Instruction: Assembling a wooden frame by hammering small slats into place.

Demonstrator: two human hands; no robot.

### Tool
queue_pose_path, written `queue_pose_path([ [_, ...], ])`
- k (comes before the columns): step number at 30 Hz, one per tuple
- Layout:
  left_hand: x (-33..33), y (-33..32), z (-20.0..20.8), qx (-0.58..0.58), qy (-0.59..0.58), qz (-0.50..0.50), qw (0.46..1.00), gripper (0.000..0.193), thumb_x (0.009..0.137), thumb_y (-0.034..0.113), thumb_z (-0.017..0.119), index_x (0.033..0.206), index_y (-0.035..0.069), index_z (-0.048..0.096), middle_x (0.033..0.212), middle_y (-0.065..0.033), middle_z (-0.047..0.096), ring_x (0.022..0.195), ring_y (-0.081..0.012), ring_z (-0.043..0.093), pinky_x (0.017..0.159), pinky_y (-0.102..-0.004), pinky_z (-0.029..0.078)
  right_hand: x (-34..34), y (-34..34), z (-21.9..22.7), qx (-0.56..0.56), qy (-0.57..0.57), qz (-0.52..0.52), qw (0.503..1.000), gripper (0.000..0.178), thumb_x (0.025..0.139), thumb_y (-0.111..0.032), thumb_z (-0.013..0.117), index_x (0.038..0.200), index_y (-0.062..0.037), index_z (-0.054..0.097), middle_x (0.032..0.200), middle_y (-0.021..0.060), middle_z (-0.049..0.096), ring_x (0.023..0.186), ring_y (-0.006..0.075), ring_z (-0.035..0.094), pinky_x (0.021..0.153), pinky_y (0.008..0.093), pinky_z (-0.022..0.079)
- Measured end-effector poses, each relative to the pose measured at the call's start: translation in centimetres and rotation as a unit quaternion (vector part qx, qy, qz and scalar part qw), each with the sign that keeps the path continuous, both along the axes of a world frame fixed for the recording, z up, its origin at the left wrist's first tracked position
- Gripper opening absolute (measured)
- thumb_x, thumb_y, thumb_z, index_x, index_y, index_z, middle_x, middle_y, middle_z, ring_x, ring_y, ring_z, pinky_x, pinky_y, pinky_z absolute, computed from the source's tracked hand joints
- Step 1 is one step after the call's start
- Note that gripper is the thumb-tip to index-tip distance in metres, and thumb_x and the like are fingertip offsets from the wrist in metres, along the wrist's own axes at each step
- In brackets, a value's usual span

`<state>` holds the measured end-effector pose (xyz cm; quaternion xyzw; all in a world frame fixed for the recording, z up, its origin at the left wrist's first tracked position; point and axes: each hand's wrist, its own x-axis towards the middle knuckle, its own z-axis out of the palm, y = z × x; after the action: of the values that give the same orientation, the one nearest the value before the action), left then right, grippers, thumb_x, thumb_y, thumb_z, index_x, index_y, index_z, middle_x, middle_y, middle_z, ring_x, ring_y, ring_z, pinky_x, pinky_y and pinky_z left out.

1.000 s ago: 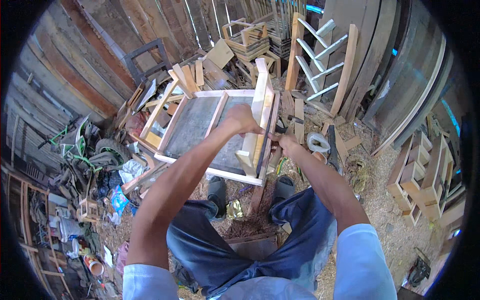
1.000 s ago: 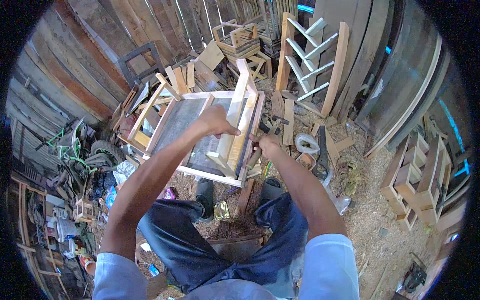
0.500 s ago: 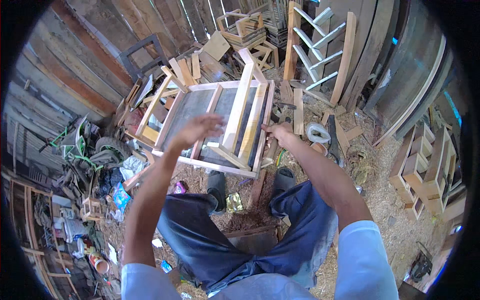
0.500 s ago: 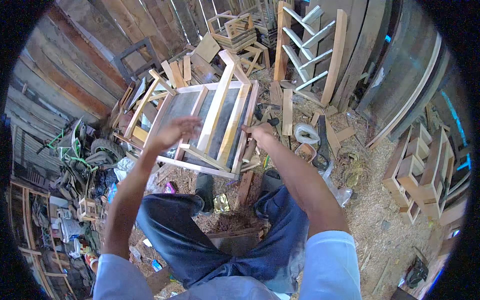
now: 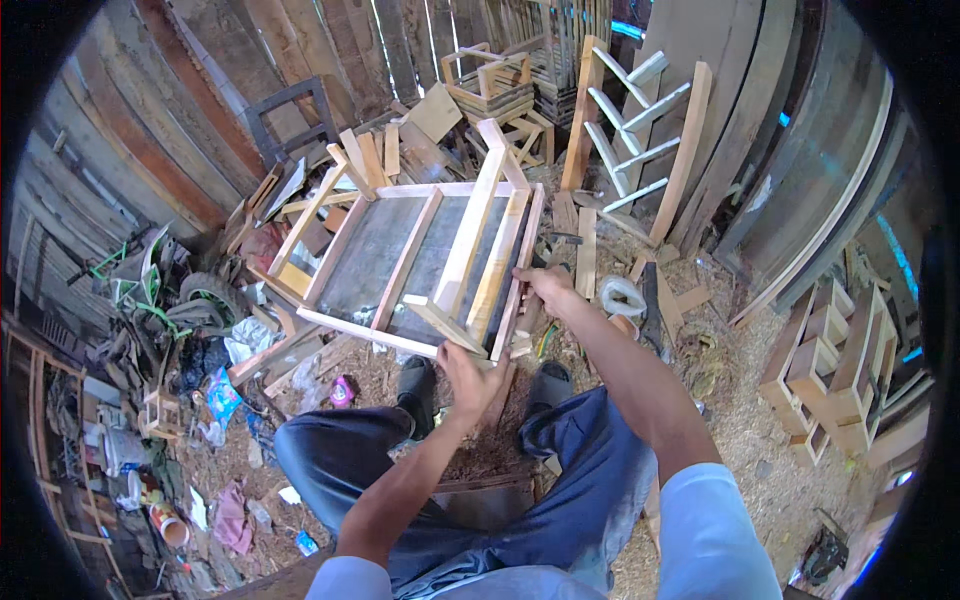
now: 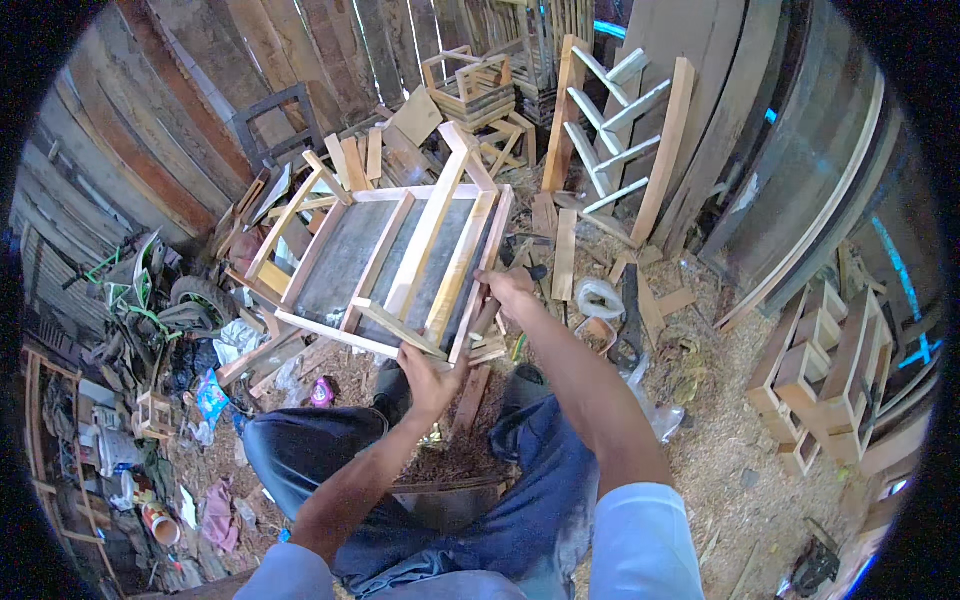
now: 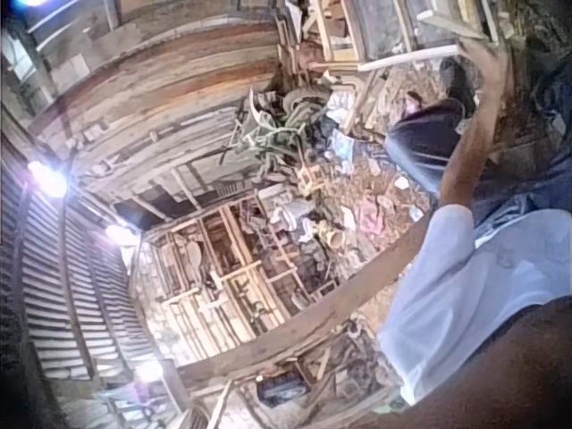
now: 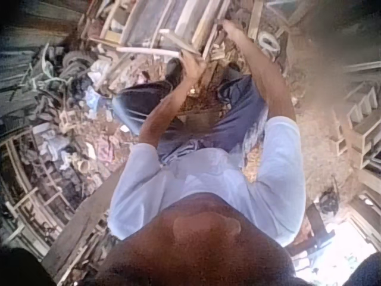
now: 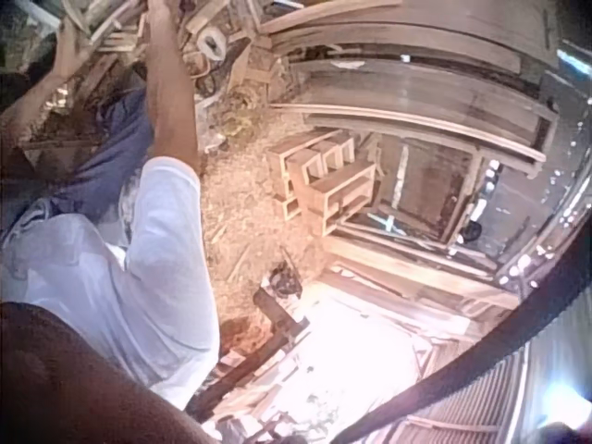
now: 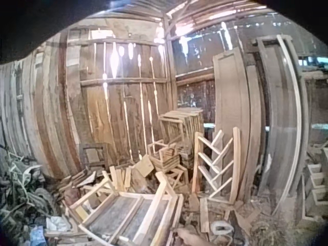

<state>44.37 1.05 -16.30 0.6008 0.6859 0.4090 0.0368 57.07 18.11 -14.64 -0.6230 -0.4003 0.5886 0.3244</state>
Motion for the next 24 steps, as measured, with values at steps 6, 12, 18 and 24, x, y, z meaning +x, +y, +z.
queue_pose_path([
  [6,-5.3,2.3,5.5,-0.045,-0.081,-0.051,0.994,0.09,0.069,0.027,0.078,0.13,-0.004,0.02,0.115,-0.0301,0.041,0.109,-0.0396,0.046,0.093,-0.0497,0.04,-2.2,2.2,0.7,0.016,0.123,0.021,0.992,0.035,0.072,-0.024,0.079,0.085,0.0052,0.063,0.077,0.0121,0.063,0.056,0.0178,0.057,0.046,0.0308,0.045],
  [12,-15.3,5.8,11.5,-0.054,-0.189,-0.148,0.969,0.074,0.064,0.019,0.081,0.121,-0.001,0.037,0.102,-0.0149,0.055,0.097,-0.0263,0.054,0.085,-0.0374,0.043,-7.3,3.6,1.1,0.061,0.025,-0.106,0.992,0.044,0.072,-0.031,0.077,0.09,0.0069,0.064,0.091,0.0205,0.067,0.085,0.0298,0.064,0.075,0.039,0.049],
  [18,-21.2,6.3,13.2,-0.112,-0.258,-0.161,0.946,0.072,0.063,0.011,0.081,0.12,-0.001,0.04,0.11,-0.0128,0.051,0.105,-0.0234,0.05,0.091,-0.0355,0.04,-4.8,4.9,1.2,0.162,-0.139,-0.169,0.962,0.05,0.078,-0.041,0.07,0.087,0.008,0.064,0.09,0.0259,0.065,0.087,0.0383,0.064,0.076,0.0424,0.048],
  [24,-20.7,5.6,12.0,-0.108,-0.169,-0.201,0.959,0.076,0.064,0.017,0.082,0.123,-0.001,0.039,0.116,-0.0167,0.05,0.113,-0.0263,0.047,0.098,-0.0367,0.037,-2.1,6.6,1.8,0.252,-0.204,-0.195,0.926,0.061,0.078,-0.051,0.067,0.081,0.0108,0.064,0.083,0.0276,0.064,0.084,0.0414,0.063,0.077,0.0431,0.048],
])
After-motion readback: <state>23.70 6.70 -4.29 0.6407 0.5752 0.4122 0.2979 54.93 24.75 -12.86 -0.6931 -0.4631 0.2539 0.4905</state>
